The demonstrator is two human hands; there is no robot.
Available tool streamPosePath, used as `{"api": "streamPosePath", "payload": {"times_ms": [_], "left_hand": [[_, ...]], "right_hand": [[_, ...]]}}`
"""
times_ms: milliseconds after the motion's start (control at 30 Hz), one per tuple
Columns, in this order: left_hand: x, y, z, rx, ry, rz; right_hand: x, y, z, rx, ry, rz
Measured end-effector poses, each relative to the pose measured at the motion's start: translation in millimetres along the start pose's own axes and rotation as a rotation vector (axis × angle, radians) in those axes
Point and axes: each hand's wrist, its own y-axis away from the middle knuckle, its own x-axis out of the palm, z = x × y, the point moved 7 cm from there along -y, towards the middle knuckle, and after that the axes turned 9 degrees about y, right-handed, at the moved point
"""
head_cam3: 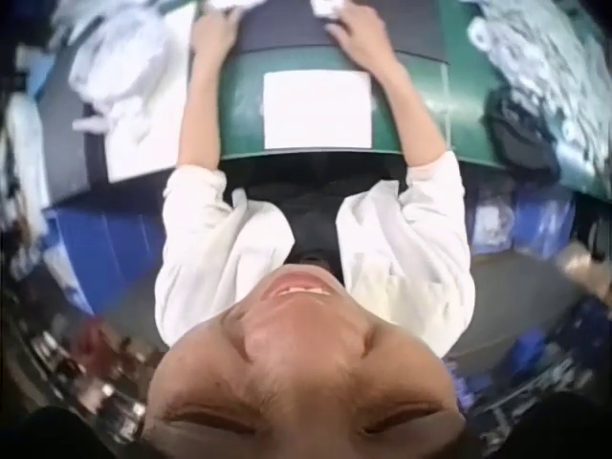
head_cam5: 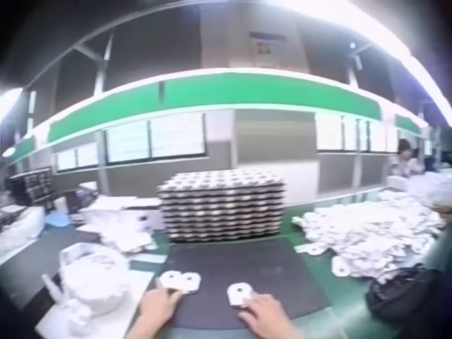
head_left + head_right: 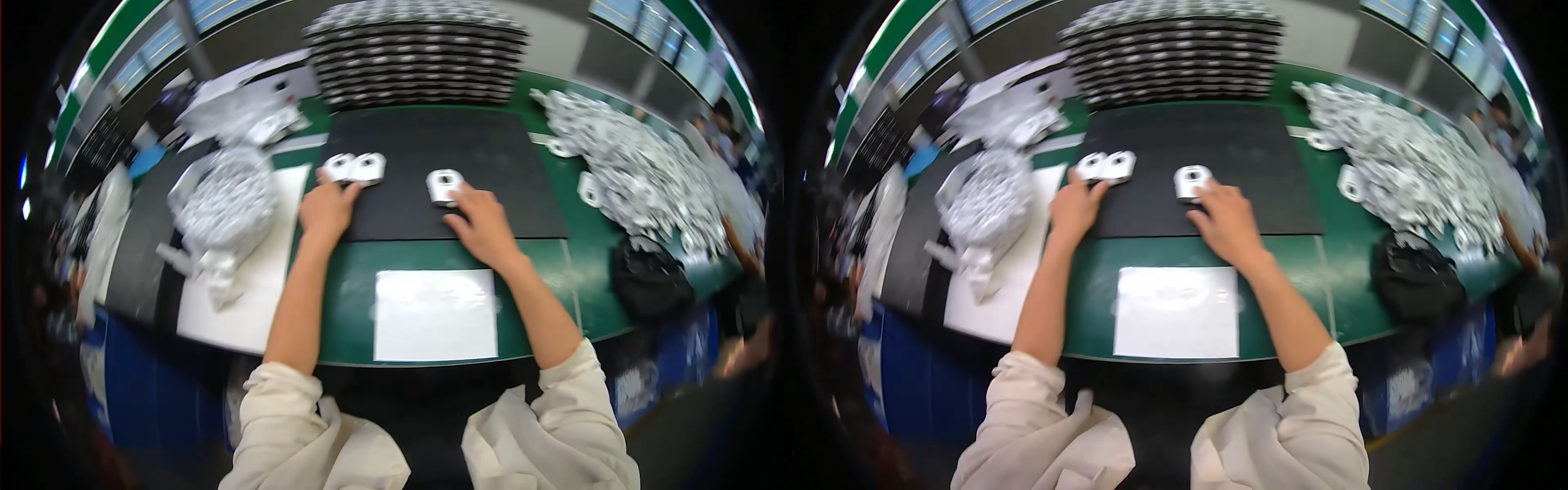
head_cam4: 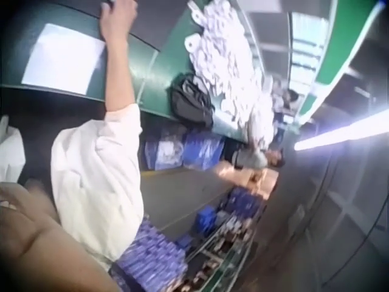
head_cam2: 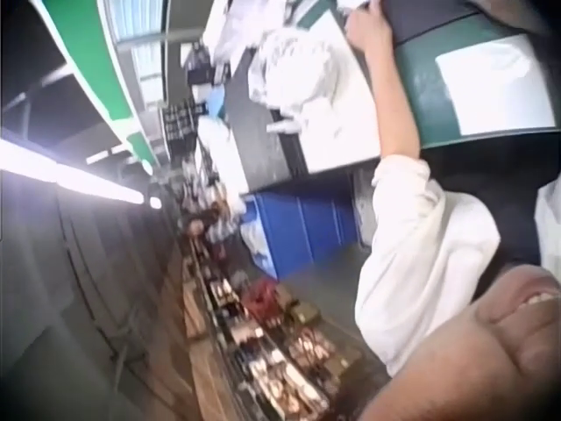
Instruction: Assembling small plastic components by inserting internal parts into housings on a factory assembly line.
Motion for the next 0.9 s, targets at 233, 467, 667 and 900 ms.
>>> {"api": "streamPosePath", "payload": {"times_ms": [233, 467, 667, 900], "left_hand": [[-16, 16, 18, -0.038, -0.028, -0.007], [-9, 24, 7, -0.019, 0.048, -0.001], [-7, 26, 10, 0.029, 0.087, -0.013], [-2, 25, 4, 0.053, 0.122, -0.018]], "right_hand": [[23, -23, 22, -0.056, 0.077, 0.1], [56, -68, 38, -0.155, 0.016, 0.316], [71, -78, 56, -0.16, 0.039, 0.349], [68, -76, 37, -0.16, -0.035, 0.284]]}}
